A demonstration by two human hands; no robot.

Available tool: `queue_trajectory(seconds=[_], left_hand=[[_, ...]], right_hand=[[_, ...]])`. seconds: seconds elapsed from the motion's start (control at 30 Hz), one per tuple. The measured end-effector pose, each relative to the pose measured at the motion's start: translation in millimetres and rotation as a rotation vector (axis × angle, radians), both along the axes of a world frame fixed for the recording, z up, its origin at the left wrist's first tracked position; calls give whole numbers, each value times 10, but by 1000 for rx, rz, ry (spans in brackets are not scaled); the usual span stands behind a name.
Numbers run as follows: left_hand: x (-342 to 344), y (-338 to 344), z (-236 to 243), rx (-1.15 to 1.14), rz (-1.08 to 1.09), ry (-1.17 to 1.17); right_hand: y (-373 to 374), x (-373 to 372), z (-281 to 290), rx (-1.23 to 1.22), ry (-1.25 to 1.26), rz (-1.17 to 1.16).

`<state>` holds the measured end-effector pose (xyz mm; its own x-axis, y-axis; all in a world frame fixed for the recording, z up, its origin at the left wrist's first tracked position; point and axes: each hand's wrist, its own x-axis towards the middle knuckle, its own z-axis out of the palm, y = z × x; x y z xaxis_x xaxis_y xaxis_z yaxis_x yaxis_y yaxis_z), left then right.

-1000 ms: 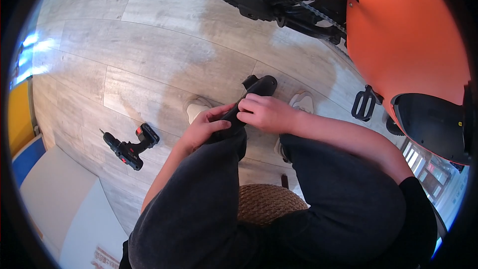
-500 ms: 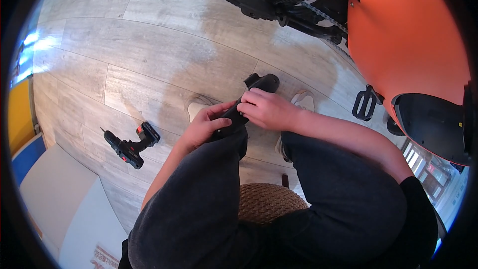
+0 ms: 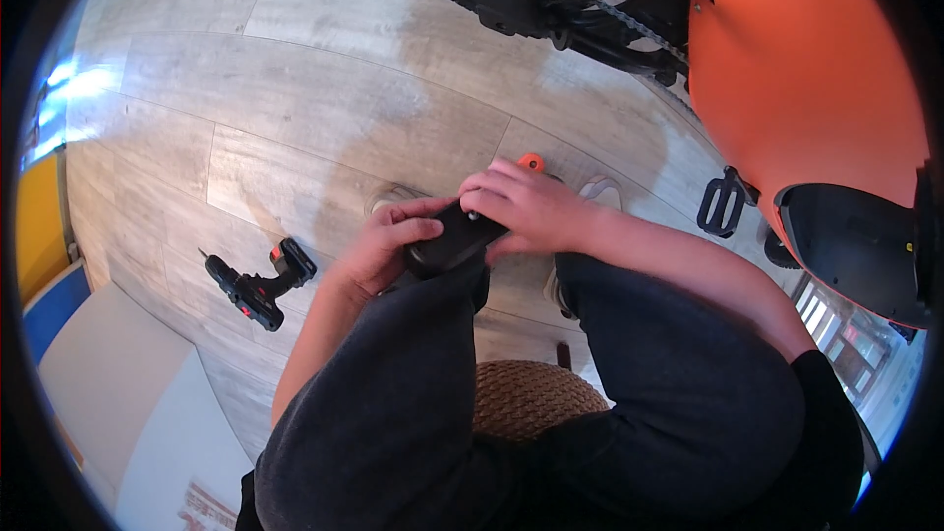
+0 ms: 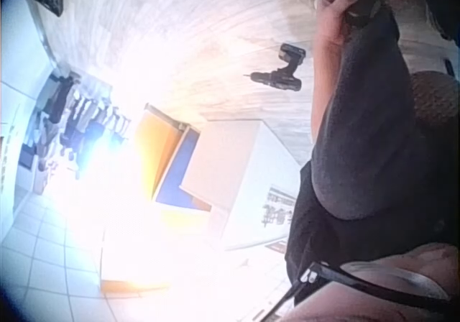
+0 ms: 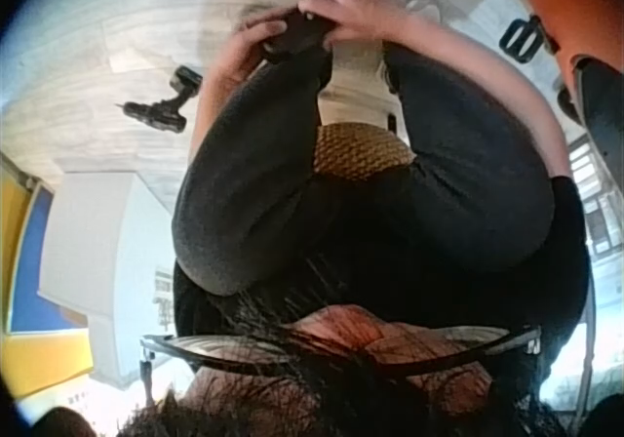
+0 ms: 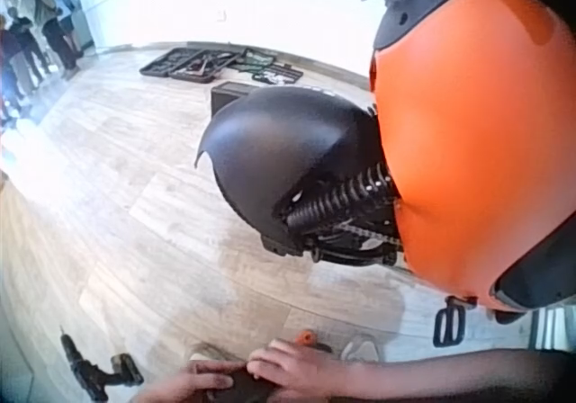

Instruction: Installing a black plastic fender or cover onto the rear chassis of an orange motorcycle.

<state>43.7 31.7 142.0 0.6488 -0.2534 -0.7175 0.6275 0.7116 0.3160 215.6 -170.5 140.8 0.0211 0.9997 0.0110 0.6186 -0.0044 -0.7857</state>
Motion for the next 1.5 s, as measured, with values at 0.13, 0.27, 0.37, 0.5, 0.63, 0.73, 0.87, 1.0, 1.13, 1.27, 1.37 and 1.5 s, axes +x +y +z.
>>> queue_trajectory(seconds=[0.13,0.27,0.37,0.5,0.63,0.73,0.87,1.0,1.13,1.27,1.37,1.5], left_hand=[[199,154,178,-119,183,28],[292,25,-217,430,85,-259],[525,-266,32,722,54,-331],[605,-364,62,859,5,-306],[575,-398,143,978,-20,-328],[533,-390,70,1031,-47,-332],[454,-402,54,1207,-129,-378],[460,-405,131,1271,-180,-407],[455,-420,123,1220,-163,-443],[461,-433,155,1164,-99,-460],[502,-408,211,1164,-151,-434],[478,-364,106,927,-115,-325]], right_hand=[[145,148,145,31,-43,-128],[289,238,211,-245,306,-466],[331,286,145,-264,676,-581],[247,275,-28,-316,804,-631],[211,197,40,-274,901,-694],[246,95,-8,-290,1032,-779],[232,25,79,-328,1099,-845],[200,6,80,-389,1151,-856],[171,-32,46,-463,1311,-897],[198,-22,95,-516,1378,-881],[176,17,125,-520,1423,-882],[83,54,24,-398,1555,-816]])
